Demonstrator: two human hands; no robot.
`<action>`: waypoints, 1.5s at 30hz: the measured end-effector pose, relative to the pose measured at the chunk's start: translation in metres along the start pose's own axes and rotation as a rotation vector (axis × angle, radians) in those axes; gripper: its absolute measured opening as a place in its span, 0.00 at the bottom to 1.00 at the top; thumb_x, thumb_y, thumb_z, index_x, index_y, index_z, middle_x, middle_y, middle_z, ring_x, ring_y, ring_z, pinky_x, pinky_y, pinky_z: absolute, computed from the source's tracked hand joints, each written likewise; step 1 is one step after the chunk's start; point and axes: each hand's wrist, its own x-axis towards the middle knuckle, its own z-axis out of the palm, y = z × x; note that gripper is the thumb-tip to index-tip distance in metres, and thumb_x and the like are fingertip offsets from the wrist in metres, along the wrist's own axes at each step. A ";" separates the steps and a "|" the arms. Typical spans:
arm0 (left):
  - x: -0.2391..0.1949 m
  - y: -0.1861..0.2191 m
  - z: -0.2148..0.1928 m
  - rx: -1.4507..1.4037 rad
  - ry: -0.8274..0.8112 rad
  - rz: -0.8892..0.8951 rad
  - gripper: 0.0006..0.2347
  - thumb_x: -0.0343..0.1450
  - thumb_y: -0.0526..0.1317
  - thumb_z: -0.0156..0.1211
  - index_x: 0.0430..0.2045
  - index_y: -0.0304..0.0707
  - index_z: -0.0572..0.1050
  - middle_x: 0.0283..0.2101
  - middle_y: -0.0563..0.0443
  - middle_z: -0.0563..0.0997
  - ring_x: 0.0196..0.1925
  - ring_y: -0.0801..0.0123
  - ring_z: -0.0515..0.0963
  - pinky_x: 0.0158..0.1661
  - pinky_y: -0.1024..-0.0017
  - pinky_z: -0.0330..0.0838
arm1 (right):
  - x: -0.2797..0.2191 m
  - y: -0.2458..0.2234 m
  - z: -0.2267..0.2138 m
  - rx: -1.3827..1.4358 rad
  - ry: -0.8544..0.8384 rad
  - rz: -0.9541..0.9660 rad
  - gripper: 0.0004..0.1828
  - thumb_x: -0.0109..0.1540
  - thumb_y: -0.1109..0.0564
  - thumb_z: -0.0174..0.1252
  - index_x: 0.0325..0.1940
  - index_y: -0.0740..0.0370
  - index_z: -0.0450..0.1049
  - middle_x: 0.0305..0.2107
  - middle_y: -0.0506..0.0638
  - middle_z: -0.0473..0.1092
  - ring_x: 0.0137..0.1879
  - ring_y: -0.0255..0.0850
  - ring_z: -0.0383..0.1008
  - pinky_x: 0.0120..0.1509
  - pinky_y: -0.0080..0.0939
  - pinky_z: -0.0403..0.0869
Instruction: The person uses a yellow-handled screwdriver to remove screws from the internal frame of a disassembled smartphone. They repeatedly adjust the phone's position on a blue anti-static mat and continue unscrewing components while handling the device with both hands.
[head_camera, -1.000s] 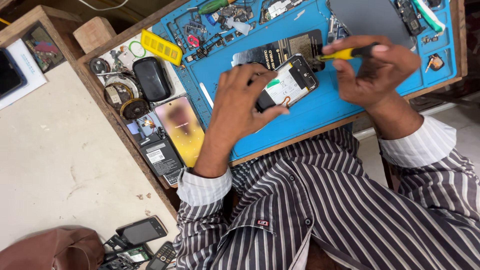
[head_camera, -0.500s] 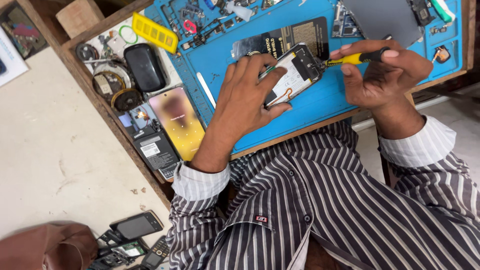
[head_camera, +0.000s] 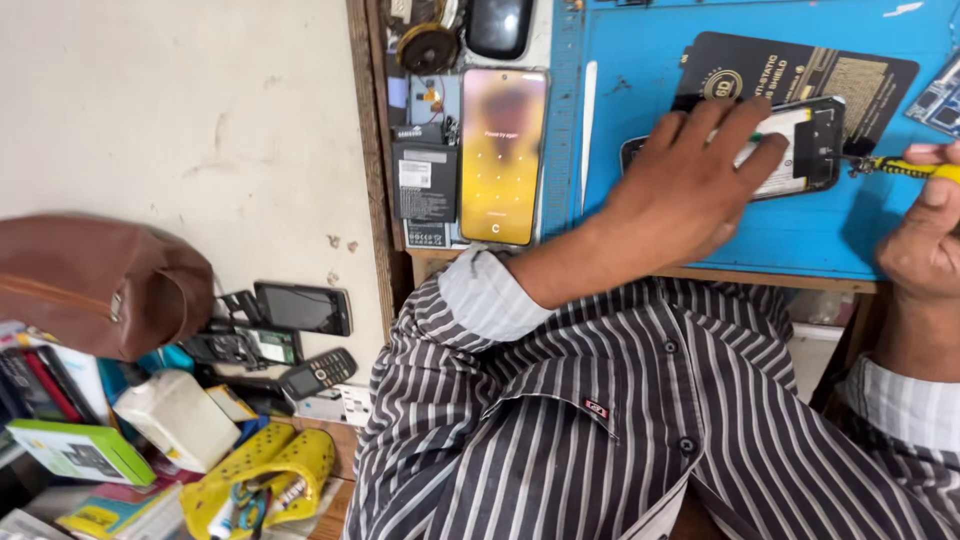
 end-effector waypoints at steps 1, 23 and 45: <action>-0.003 0.005 0.005 0.032 0.042 -0.019 0.26 0.65 0.39 0.70 0.59 0.37 0.71 0.67 0.38 0.66 0.68 0.47 0.67 0.59 0.50 0.68 | 0.001 0.000 -0.001 -0.006 0.001 -0.009 0.20 0.86 0.54 0.38 0.64 0.76 0.66 0.52 0.66 0.72 0.57 0.52 0.75 0.67 0.42 0.75; 0.011 -0.006 -0.018 -0.144 0.071 0.061 0.26 0.62 0.46 0.76 0.53 0.39 0.75 0.60 0.44 0.69 0.62 0.51 0.69 0.55 0.56 0.66 | 0.080 -0.076 -0.004 0.046 0.132 -0.459 0.26 0.72 0.64 0.56 0.64 0.53 0.46 0.41 0.68 0.71 0.44 0.54 0.81 0.44 0.45 0.85; 0.008 -0.006 -0.017 -0.145 0.066 0.061 0.26 0.62 0.46 0.74 0.52 0.37 0.76 0.60 0.40 0.70 0.59 0.49 0.69 0.51 0.53 0.65 | 0.079 -0.079 -0.012 -0.003 0.177 -0.499 0.35 0.64 0.58 0.64 0.68 0.49 0.52 0.40 0.67 0.73 0.43 0.54 0.81 0.43 0.47 0.81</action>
